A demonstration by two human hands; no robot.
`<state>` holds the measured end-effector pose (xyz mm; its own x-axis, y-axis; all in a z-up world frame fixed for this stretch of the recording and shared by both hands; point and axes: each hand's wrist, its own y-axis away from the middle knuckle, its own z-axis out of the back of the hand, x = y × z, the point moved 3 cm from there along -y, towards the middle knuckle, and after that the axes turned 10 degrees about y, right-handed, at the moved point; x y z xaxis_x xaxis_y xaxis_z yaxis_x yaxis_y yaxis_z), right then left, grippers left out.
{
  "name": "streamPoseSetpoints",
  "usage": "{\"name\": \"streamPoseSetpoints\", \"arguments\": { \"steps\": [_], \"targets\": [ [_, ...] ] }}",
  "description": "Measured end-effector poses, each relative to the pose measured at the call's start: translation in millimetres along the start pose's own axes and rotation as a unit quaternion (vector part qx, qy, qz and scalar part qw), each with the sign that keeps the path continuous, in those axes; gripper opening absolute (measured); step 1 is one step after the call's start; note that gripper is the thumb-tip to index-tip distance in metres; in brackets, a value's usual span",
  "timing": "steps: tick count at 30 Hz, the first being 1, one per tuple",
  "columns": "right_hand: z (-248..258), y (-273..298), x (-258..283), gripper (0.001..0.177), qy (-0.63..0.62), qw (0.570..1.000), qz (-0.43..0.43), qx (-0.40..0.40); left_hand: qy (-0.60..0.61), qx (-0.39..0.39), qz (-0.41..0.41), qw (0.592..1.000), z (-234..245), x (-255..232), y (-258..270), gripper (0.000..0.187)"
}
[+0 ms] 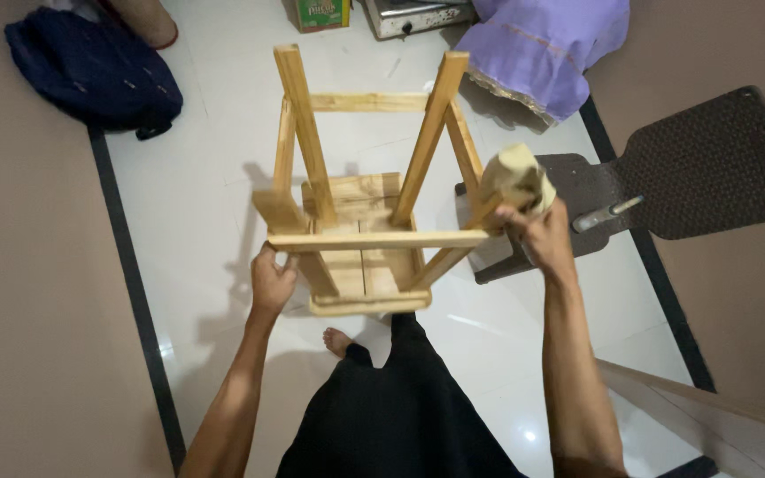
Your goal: The person cleans a wooden stool by wiping its surfaces with a cloth. They spray a cleaning solution onto the cloth and wipe the stool's legs and seat. The person repositions the stool and continues wiping different parts of it.
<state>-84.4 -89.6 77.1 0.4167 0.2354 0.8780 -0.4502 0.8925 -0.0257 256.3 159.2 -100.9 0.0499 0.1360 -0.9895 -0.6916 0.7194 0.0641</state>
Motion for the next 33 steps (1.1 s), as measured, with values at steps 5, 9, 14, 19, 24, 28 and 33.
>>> {"name": "streamPoseSetpoints", "arguments": {
  "steps": [5, 9, 14, 19, 24, 28, 33],
  "targets": [
    [0, -42, 16, 0.039, 0.002, 0.996, -0.083, 0.024, -0.006, -0.015, -0.057, 0.998, 3, -16, -5, 0.015],
    [-19, -83, -4, 0.033, -0.007, 0.997, -0.064, 0.054, 0.041, -0.045, -0.074, 0.995, -1, -13, -8, 0.017],
    [-49, -118, -46, 0.023, -0.107, 0.984, -0.109, 0.086, -0.020, -0.063, -0.011, 0.998, -5, 10, -24, 0.017],
    [-66, -164, -61, 0.030, -0.090, 0.981, -0.138, 0.100, 0.072, -0.055, 0.014, 0.996, -13, 38, -71, 0.019],
    [-79, -222, -82, 0.038, -0.071, 0.970, -0.211, 0.095, -0.021, -0.095, 0.028, 0.995, -34, 33, -124, 0.022],
    [-95, -264, -119, 0.042, -0.136, 0.956, -0.243, 0.090, -0.048, -0.108, 0.039, 0.992, -49, 54, -149, 0.025],
    [-114, -310, -159, 0.044, -0.217, 0.927, -0.285, 0.110, -0.086, -0.110, 0.125, 0.982, -53, 97, -198, 0.037]
  ]
}}
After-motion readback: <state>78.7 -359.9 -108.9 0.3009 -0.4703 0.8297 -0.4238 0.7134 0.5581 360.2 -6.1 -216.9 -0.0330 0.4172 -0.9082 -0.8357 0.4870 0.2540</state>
